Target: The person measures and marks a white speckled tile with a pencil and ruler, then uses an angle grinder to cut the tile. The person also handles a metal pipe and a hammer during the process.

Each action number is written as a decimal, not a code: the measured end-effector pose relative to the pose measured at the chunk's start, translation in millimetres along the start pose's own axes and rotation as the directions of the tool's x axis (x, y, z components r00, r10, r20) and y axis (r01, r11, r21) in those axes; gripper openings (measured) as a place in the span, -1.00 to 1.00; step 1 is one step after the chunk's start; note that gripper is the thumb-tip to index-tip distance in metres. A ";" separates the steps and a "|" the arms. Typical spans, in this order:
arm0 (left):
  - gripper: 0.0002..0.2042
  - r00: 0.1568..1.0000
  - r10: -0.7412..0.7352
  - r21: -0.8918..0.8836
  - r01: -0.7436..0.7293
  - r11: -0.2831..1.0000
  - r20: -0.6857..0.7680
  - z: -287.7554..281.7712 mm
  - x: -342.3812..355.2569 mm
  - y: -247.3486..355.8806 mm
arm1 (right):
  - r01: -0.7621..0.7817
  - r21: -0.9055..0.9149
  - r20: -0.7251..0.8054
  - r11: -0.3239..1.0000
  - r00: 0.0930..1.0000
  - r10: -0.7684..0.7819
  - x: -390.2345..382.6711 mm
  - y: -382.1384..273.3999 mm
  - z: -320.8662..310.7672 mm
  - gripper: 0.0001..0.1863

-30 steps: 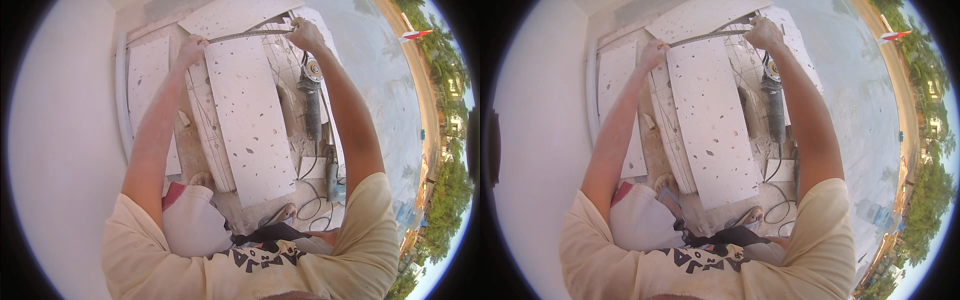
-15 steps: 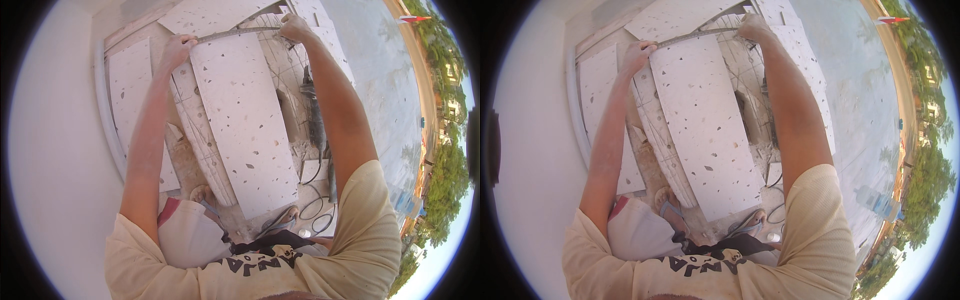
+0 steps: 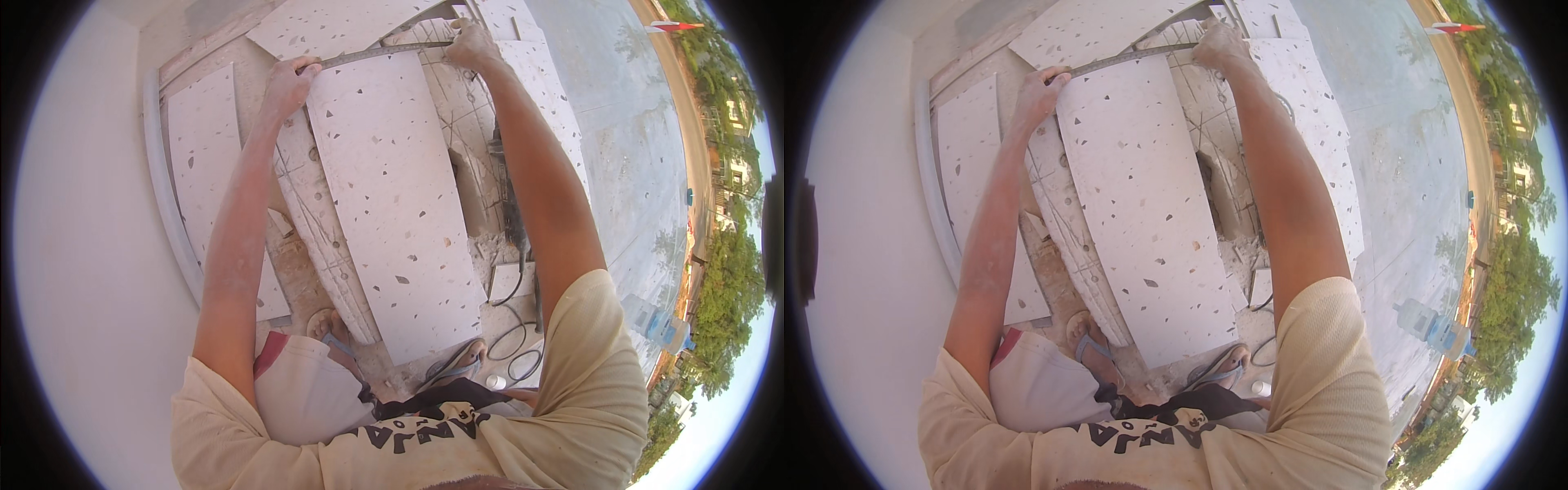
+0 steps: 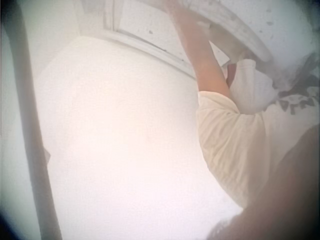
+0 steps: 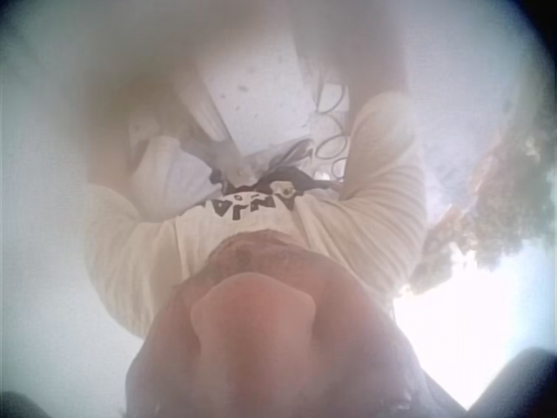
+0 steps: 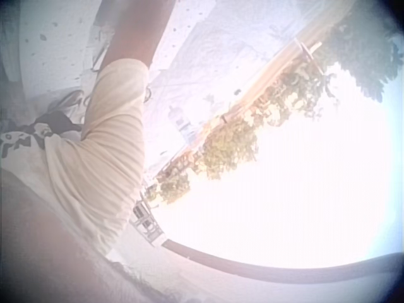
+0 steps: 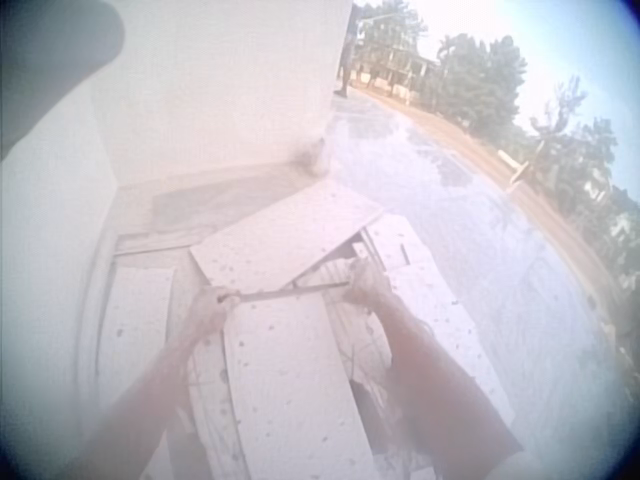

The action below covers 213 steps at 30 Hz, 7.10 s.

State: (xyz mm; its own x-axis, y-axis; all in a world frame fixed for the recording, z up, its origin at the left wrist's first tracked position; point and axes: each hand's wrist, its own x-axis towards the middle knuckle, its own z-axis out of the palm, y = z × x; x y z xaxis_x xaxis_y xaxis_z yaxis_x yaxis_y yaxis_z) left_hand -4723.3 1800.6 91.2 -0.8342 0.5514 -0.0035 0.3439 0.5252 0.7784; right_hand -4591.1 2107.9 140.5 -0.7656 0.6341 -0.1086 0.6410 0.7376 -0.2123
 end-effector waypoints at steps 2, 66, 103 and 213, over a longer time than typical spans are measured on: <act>-0.70 1.000 0.000 -0.001 0.000 1.000 -0.003 0.5 0.5 0.1 | -0.003 0.067 -0.018 0.998 1.000 0.004 -0.5 2.5 -0.6 -0.32; -0.75 0.972 0.178 -0.090 -0.193 0.977 -0.151 26.7 2.3 -10.2 | 0.370 0.553 -0.649 0.747 0.753 0.108 -61.2 -10.5 50.9 -0.77; -0.39 0.851 -0.236 0.599 0.503 0.623 -0.469 -237.9 -176.3 -141.0 | 0.118 0.344 -0.191 0.931 0.980 -0.053 -324.8 76.1 -142.9 -0.65; 0.10 0.765 0.073 0.171 -0.235 0.957 0.640 90.8 -211.5 151.2 | -0.416 0.658 0.573 0.628 0.817 -0.059 -601.5 171.8 37.3 -0.47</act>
State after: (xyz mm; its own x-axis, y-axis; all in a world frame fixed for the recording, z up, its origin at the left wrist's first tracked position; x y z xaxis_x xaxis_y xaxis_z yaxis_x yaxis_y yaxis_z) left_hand -4455.8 1822.3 152.6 -0.3373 0.8749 -0.3476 0.5987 0.4843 0.6380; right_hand -4022.5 1844.6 133.1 -0.6950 0.3417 -0.6326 0.6849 0.0470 -0.7271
